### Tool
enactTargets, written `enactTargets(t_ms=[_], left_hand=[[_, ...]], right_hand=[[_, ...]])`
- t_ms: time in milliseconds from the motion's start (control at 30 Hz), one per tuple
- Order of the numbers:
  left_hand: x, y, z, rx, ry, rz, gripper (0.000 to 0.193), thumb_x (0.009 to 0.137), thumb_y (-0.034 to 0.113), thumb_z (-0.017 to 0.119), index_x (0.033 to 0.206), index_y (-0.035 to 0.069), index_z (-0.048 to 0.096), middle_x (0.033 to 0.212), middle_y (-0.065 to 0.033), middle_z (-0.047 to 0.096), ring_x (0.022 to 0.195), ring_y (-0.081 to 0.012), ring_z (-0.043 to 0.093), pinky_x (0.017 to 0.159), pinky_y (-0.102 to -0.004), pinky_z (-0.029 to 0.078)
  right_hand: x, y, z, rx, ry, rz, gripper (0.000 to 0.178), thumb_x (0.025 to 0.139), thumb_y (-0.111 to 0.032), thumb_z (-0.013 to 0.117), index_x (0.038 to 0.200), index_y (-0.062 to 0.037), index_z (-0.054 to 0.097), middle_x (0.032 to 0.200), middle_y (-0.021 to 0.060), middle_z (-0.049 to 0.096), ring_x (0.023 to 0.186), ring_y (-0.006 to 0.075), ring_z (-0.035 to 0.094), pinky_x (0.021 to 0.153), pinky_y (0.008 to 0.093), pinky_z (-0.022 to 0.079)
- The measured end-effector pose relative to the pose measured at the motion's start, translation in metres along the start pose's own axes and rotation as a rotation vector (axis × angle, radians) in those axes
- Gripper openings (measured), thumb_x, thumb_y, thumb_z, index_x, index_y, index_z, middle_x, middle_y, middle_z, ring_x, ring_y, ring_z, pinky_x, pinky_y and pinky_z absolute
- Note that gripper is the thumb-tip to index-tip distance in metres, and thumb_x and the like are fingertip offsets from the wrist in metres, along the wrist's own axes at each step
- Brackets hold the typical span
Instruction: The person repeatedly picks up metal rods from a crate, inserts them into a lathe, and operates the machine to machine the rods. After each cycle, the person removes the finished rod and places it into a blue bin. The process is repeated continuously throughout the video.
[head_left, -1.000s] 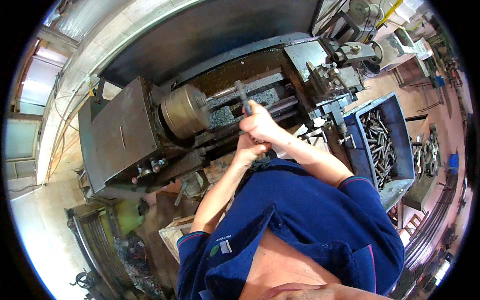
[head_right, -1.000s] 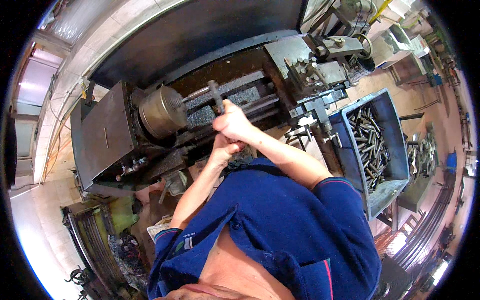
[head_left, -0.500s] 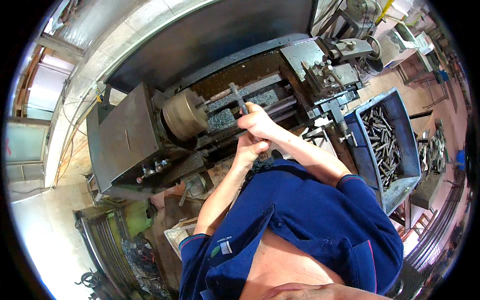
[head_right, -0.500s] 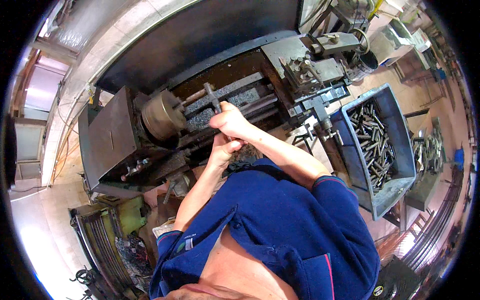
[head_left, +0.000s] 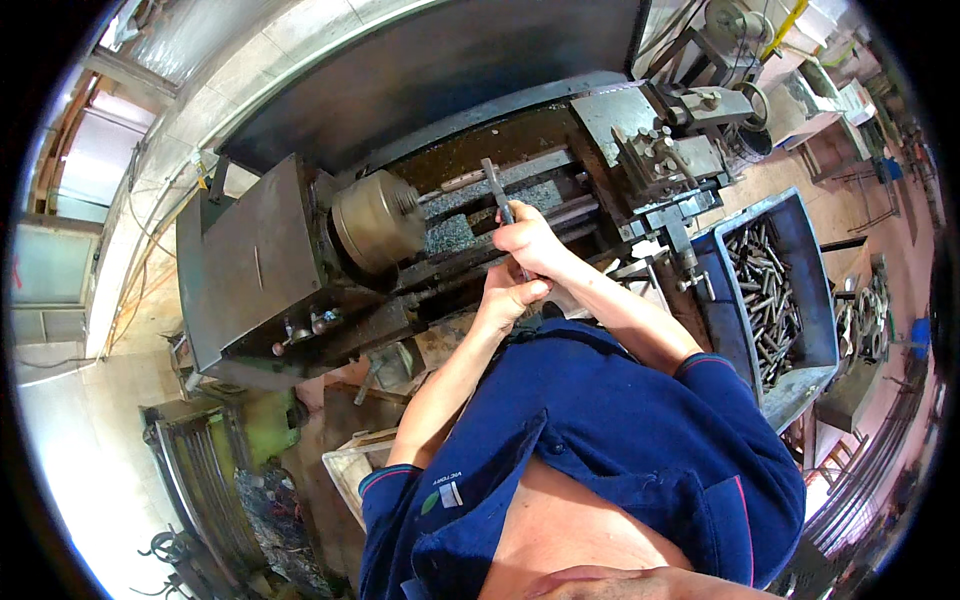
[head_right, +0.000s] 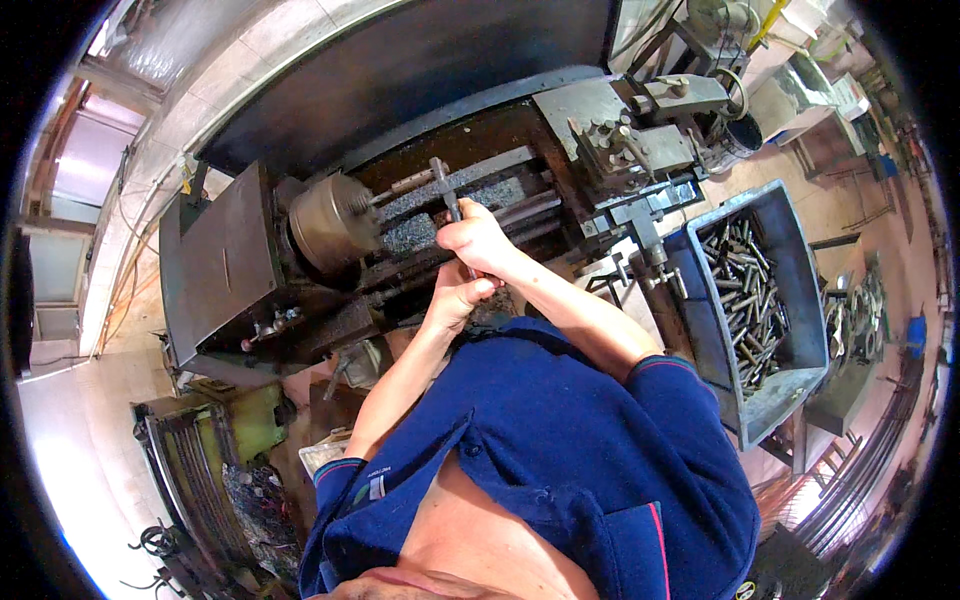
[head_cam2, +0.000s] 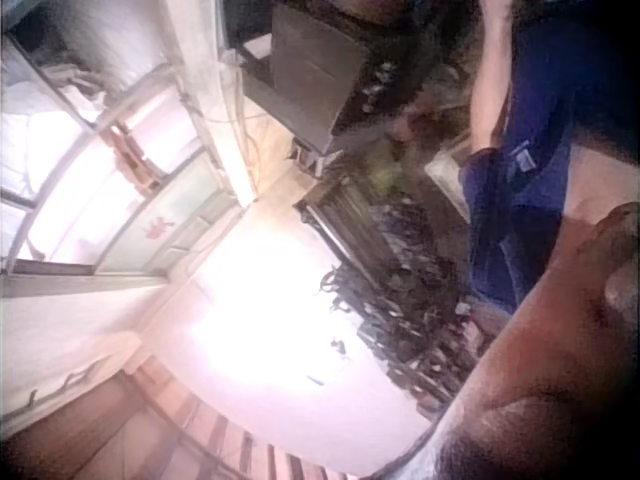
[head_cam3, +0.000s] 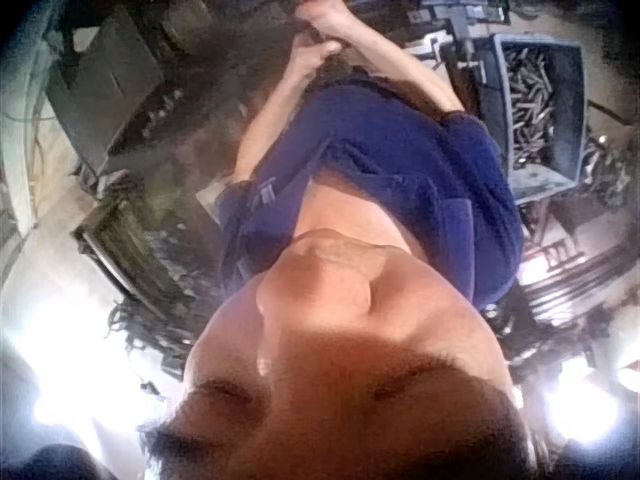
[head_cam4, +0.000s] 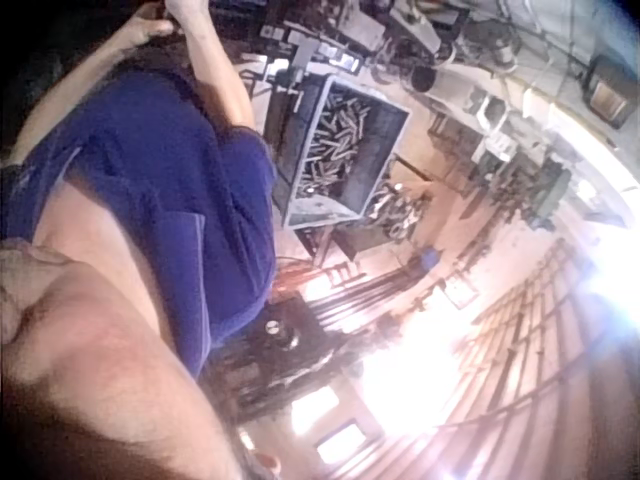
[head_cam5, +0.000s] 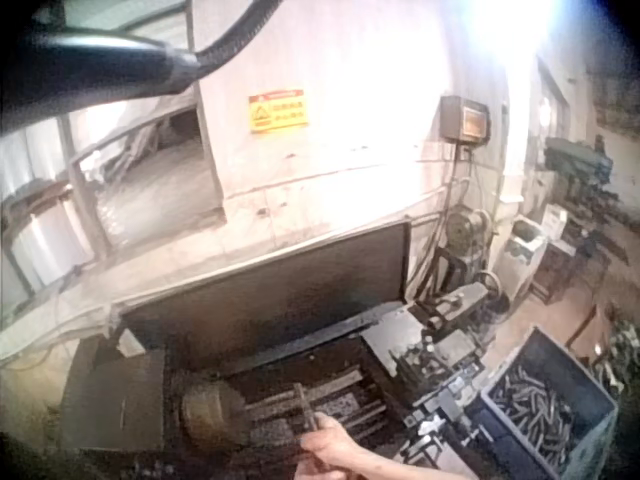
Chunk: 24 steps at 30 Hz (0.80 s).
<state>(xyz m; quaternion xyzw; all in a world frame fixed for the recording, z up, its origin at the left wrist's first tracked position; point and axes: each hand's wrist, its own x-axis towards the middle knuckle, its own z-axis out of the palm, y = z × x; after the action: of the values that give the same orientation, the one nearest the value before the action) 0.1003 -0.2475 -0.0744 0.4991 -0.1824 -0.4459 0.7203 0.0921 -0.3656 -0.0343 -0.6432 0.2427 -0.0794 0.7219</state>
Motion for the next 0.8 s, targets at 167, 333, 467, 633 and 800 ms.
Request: enactTargets(t_ms=[167, 333, 467, 633, 800], left_hand=[[-0.006, -0.003, -0.016, -0.049, 0.011, -0.006, 0.045, 0.061, 0.020, 0.080, 0.092, 0.000, 0.055, 0.080, -0.0032, 0.058, 0.075, -0.0119, 0.056, 0.066, -0.0243, 0.046], [-0.003, -0.001, -0.020, 0.012, 0.008, -0.038, 0.044, 0.061, 0.020, 0.079, 0.091, 0.001, 0.055, 0.080, -0.0024, 0.058, 0.074, -0.0115, 0.056, 0.065, -0.0232, 0.046], [0.004, 0.005, -0.004, -0.033, -0.053, -0.005, 0.042, 0.061, 0.018, 0.079, 0.090, 0.001, 0.056, 0.081, -0.0025, 0.058, 0.074, -0.0114, 0.056, 0.064, -0.0223, 0.045], [0.014, 0.001, 0.012, -0.009, -0.124, -0.054, 0.047, 0.060, 0.019, 0.079, 0.095, 0.001, 0.054, 0.081, -0.0018, 0.058, 0.075, -0.0109, 0.056, 0.063, -0.0233, 0.044], [0.023, -0.016, 0.015, 0.639, -0.011, 0.013, 0.060, 0.051, 0.013, 0.077, 0.101, -0.002, 0.048, 0.083, -0.0046, 0.059, 0.076, -0.0109, 0.056, 0.070, -0.0250, 0.047]], right_hand=[[0.005, 0.002, 0.016, -0.181, -0.001, -0.040, 0.025, 0.059, -0.014, 0.055, 0.079, -0.0017, 0.046, 0.069, 0.0045, 0.044, 0.068, 0.0148, 0.042, 0.058, 0.0284, 0.036], [0.008, 0.001, 0.015, -0.114, -0.048, 0.006, 0.025, 0.059, -0.013, 0.055, 0.080, -0.0019, 0.047, 0.070, 0.0039, 0.045, 0.068, 0.0141, 0.042, 0.059, 0.0286, 0.037], [0.001, -0.004, 0.003, -0.075, 0.033, -0.014, 0.022, 0.059, -0.012, 0.057, 0.076, 0.0011, 0.050, 0.071, 0.0107, 0.051, 0.068, 0.0181, 0.048, 0.062, 0.0303, 0.041], [0.003, 0.015, -0.020, 0.012, 0.120, -0.047, 0.018, 0.061, -0.008, 0.055, 0.077, -0.0026, 0.049, 0.068, 0.0029, 0.048, 0.065, 0.0130, 0.044, 0.057, 0.0273, 0.037], [-0.025, 0.022, -0.035, 0.453, 0.158, -0.120, 0.027, 0.062, -0.001, 0.051, 0.088, -0.0038, 0.052, 0.076, 0.0014, 0.052, 0.068, 0.0105, 0.048, 0.062, 0.0235, 0.038]])
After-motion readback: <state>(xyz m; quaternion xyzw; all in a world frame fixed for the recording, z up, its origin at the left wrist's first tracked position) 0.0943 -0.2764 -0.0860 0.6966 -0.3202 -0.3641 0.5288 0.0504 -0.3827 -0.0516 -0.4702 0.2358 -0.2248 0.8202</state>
